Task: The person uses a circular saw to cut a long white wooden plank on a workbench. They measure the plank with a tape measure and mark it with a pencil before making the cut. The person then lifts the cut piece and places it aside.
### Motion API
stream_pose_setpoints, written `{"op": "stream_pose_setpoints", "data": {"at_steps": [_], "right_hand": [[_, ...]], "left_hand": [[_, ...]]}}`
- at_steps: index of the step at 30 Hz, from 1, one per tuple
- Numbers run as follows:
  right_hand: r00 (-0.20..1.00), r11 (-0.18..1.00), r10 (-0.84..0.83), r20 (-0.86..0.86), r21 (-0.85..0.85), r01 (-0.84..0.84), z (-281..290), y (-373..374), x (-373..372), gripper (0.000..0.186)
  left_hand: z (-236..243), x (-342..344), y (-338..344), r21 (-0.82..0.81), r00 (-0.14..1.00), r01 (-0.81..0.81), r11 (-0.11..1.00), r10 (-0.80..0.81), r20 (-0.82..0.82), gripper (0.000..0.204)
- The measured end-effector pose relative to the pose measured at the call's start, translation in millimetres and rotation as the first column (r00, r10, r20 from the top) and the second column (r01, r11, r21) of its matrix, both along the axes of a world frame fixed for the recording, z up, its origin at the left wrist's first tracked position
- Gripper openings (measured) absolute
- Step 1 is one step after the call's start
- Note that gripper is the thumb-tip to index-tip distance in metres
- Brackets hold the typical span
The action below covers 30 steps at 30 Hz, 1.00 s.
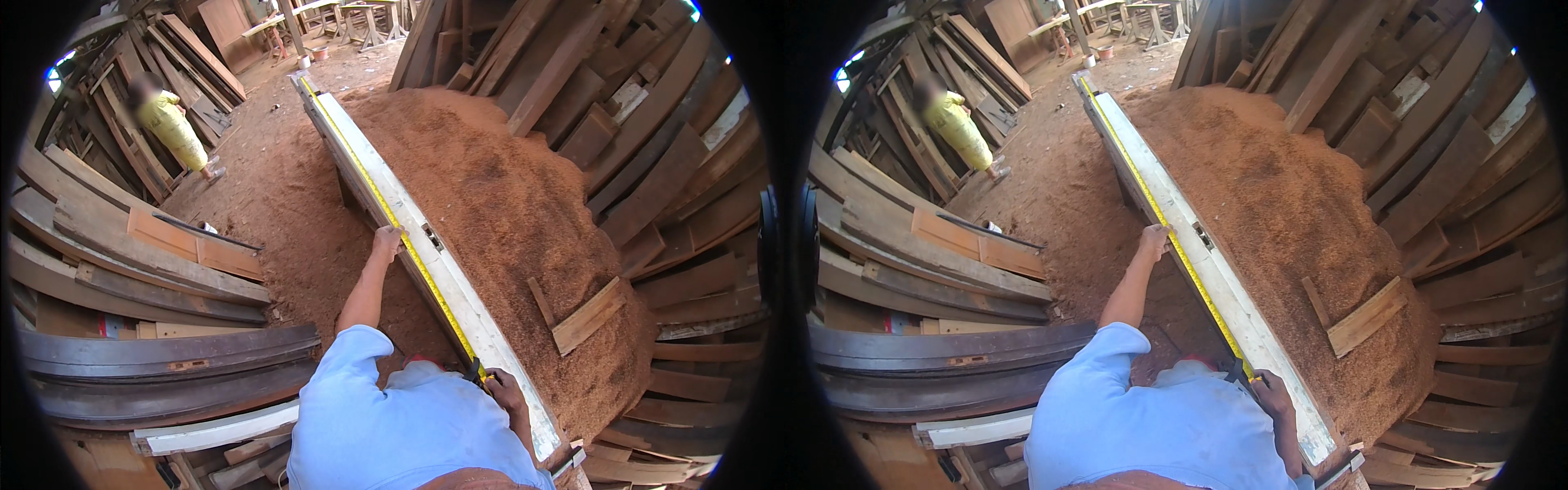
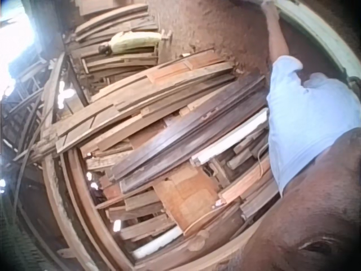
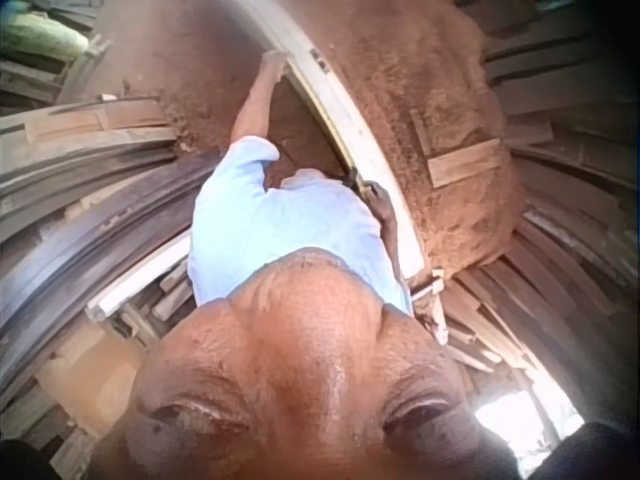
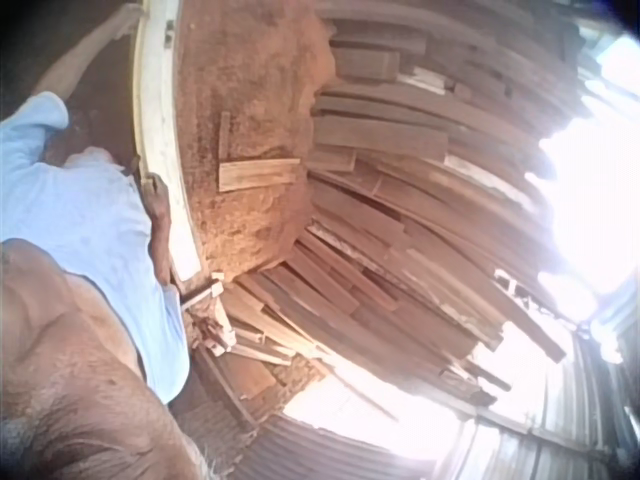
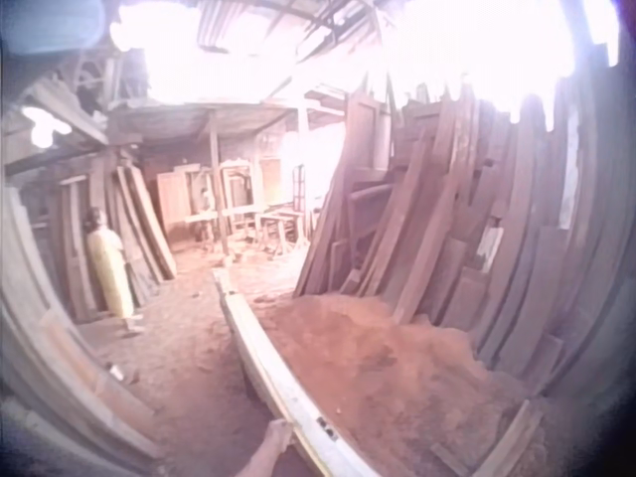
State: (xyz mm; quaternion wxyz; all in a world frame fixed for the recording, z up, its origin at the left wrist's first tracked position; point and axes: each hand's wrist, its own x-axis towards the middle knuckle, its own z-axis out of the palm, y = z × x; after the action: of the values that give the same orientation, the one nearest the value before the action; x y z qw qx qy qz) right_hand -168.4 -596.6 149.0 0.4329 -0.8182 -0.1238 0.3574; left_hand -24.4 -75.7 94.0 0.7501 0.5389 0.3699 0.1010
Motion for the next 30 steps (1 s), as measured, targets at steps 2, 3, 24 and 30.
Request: {"op": "stream_pose_setpoints", "data": {"at_steps": [2, 3, 24, 30], "right_hand": [[1.0, 1.0, 0.025, -0.002, 0.017, -0.025, 10, 11, 4, 0.034], [1.0, 1.0, 0.015, 0.014, 0.022, -0.015, 14, 15, 5, 0.036], [0.949, 0.938, -0.287, 0.13, -0.165, 0.306, -14, -95, -8, 0.056], [0.865, 0.831, -0.402, 0.301, -0.276, 0.483, -49, -252, -86, 0.056]], "left_hand": [[-5, -3, 2, -0.004, 1.0, 0.0, 1.0, 0.0, 0.019, 0.022], [-6, -3, 1, -0.01, 1.0, -0.001, 1.0, 0.001, 0.022, 0.022], [-26, -62, -161, 0.915, 0.949, 0.309, 0.259, -0.027, -0.313, 0.068], [-21, -131, -326, 0.931, 0.782, 0.345, -0.122, -0.51, -0.357, 0.086]]}}
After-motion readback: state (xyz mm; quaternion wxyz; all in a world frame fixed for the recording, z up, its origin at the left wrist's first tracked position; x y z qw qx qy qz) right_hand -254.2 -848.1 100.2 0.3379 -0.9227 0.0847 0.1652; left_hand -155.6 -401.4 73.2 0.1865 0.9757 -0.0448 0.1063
